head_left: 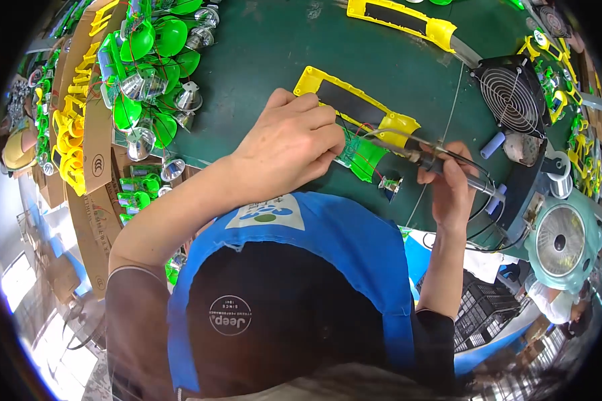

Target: Soldering electrical components and wires into plastic solar lamp housings on a factory assembly line.

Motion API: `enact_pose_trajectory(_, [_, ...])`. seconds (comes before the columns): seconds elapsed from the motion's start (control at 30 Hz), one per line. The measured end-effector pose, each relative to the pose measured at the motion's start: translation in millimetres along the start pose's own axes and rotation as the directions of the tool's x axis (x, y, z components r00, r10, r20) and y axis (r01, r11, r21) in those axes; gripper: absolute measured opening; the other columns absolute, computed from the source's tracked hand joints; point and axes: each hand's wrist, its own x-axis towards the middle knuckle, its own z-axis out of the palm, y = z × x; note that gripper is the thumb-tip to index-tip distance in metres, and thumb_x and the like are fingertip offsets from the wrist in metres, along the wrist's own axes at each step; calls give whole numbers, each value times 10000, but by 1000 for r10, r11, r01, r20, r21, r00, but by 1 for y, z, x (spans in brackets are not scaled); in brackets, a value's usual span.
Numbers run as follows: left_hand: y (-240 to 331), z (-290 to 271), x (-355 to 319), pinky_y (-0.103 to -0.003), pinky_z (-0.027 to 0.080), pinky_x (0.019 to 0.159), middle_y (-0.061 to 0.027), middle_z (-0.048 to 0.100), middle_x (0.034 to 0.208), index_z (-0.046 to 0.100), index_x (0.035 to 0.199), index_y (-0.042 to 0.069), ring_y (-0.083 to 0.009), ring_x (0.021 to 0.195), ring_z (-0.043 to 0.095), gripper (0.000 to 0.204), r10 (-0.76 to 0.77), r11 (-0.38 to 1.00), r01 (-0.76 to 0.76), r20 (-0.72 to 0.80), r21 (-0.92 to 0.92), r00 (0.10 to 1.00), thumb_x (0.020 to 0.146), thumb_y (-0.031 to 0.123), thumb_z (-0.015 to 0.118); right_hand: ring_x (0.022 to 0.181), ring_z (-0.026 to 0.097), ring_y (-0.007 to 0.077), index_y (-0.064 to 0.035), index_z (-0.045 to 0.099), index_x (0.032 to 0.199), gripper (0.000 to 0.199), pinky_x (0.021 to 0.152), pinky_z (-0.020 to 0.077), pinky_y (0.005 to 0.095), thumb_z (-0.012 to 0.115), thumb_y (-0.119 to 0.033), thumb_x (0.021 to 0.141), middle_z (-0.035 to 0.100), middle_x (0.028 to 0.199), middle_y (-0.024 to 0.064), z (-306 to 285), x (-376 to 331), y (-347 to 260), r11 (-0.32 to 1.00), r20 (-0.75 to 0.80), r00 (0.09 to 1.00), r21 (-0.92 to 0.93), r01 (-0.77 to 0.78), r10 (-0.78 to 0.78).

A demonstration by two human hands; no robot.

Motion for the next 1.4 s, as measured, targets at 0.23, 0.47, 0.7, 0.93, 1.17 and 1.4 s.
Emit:
enact_pose_trajectory(0.23, [4,1,6,-359,366,784,6,525,775,566,770,127,-198,815,532,168,-48,997,45,49,58,998,674,64,688,577,601,147,28,535,933,253,983,415,378,633,-184,837,624,704,100,3,10,-6,943,130,989,-333,-20,67])
enact_pose_trajectory(0.47, [0,5,6,-345,372,685,-27,506,707,535,652,106,-196,737,529,123,52,987,-46,-37,156,998,683,95,654,604,615,142,8,550,936,220,1086,324,438,649,-159,832,624,690,58,-1,12,-2,919,202,979,-390,60,22])
enact_pose_trajectory(0.7, [4,2,6,-355,383,731,-33,533,716,554,661,96,-199,765,549,113,1,997,2,-36,83,999,683,82,664,629,646,118,3,575,901,181,1118,283,451,669,-121,810,644,639,46,7,5,-6,950,88,993,-310,-43,73])
enact_pose_trajectory(0.93, [7,1,7,-357,370,758,-5,523,728,559,702,117,-190,774,543,132,-35,992,34,4,118,999,680,67,679,643,659,174,34,555,929,247,1132,240,502,638,-175,826,651,678,103,-13,-5,8,970,74,993,-218,110,-96])
enact_pose_trajectory(1.17, [7,-1,8,-369,363,786,0,522,754,556,758,121,-195,795,539,161,-60,993,51,76,110,995,691,54,685,668,661,165,19,545,948,296,1135,226,500,651,-231,831,655,668,95,-11,-6,11,980,31,995,-175,96,-92])
enact_pose_trajectory(1.4, [8,2,9,-354,366,742,-30,527,720,545,665,105,-196,751,539,131,-17,993,15,13,121,1000,690,92,674,691,660,162,13,545,944,328,1135,229,483,652,-281,847,660,644,109,-13,-7,11,976,35,995,-192,103,-98])
